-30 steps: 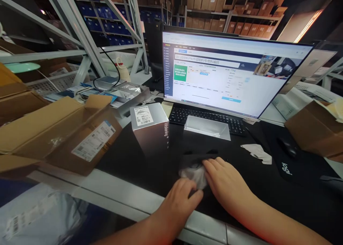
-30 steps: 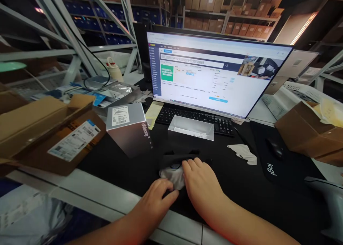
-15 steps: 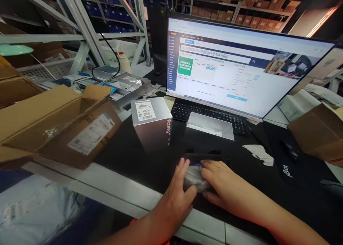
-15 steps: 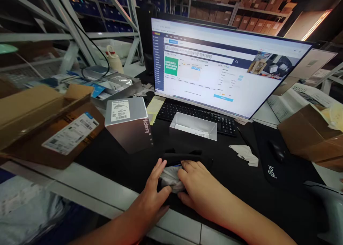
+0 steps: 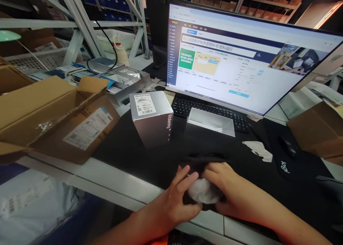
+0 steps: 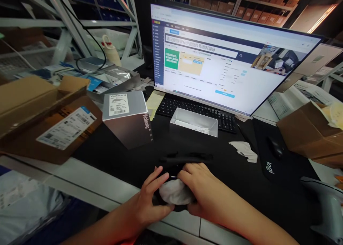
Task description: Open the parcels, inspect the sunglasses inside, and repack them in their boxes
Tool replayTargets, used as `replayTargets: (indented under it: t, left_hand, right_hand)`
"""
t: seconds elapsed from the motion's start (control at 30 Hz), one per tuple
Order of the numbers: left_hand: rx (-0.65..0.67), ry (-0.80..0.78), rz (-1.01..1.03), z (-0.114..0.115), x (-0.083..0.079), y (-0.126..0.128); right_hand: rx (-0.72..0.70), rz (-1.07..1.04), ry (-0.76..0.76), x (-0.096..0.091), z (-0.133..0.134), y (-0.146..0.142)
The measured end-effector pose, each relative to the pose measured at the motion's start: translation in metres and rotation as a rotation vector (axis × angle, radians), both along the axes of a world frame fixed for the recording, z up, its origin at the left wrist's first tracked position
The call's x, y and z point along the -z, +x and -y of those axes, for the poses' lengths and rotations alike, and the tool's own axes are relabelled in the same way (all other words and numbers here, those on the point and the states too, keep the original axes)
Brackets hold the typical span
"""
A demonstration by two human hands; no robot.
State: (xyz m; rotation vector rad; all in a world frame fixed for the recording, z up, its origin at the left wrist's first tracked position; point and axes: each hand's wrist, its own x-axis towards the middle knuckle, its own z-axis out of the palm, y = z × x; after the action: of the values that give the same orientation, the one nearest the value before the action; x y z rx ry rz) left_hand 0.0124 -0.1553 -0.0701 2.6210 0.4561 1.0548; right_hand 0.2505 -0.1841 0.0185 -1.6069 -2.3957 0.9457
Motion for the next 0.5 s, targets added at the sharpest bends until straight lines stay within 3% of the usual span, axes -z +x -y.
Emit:
replayTargets:
  t: [0.1, 0.33, 0.5]
  left_hand:
    - [0.013, 0.058, -0.007, 0.000, -0.003, 0.000]
    - [0.012, 0.100, 0.059, 0.003, 0.011, 0.006]
    - [0.032, 0.084, 0.057, 0.001, 0.006, 0.007]
  right_hand:
    - [-0.007, -0.028, -0.014, -0.006, 0.004, 0.005]
    - [0.077, 0.066, -0.008, -0.015, 0.023, 0.006]
    - [0.069, 0.041, -0.004, -0.014, 0.029, 0.016]
